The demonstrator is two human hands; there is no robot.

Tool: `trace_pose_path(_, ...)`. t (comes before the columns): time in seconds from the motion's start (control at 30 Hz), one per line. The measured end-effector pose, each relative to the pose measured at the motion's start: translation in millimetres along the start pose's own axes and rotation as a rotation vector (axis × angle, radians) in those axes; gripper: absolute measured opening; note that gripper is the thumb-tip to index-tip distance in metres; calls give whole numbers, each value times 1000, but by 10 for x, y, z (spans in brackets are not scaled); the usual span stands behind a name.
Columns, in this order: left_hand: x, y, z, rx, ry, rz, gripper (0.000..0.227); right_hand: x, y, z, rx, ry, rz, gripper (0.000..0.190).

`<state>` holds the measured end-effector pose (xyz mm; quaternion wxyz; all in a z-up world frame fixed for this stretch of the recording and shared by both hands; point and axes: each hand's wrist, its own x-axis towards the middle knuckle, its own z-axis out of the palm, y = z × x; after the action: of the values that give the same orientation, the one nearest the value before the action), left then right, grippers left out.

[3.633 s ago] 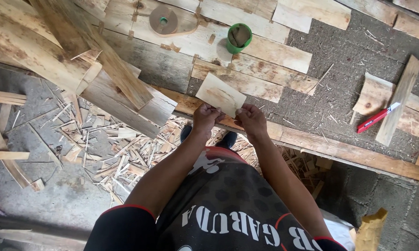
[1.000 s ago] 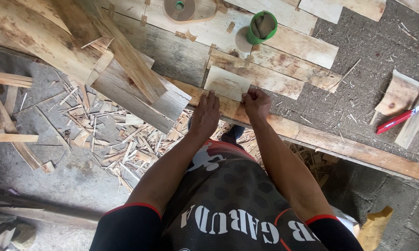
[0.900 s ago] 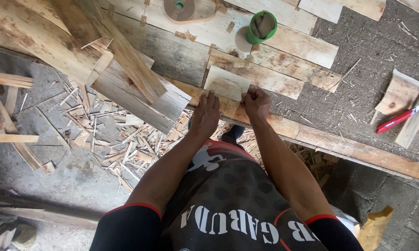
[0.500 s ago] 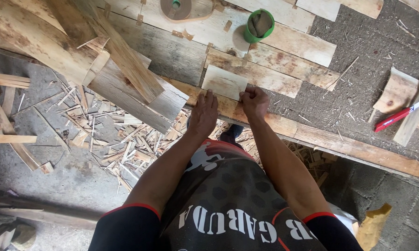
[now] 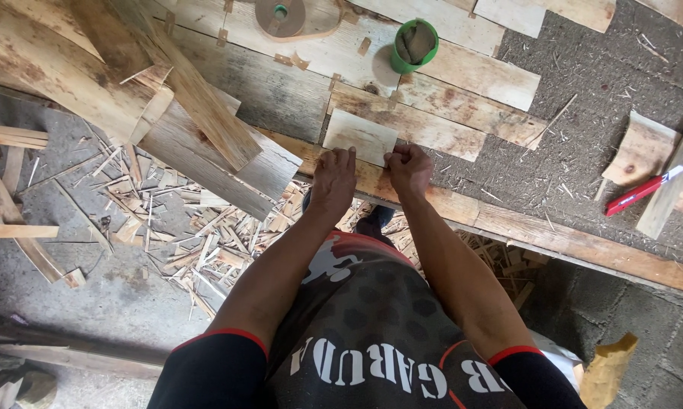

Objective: Applying adhesive and joining small wood pieces to form a larger pattern.

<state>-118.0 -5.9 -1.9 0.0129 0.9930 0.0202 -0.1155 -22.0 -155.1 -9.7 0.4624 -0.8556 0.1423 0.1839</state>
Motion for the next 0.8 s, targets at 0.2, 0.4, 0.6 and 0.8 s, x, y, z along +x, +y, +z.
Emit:
trace_pose_path(0.2, 23, -19, 143, -87, 74, 0, 69, -45, 182, -201, 41, 24, -138, 16)
trace_pose_path(0.4, 93, -39, 88, -230, 21, -3, 62, 20, 641, -1016, -136, 218, -188, 18)
trace_pose_path(0.6, 127, -18, -105, -197, -119, -38, 60, 571, 1567, -2392, -184, 609, -68, 17)
trace_pose_path(0.8, 148, -23, -107, -141, -66, -1, 59, 959, 2113, -3728, -327, 742, 201, 19)
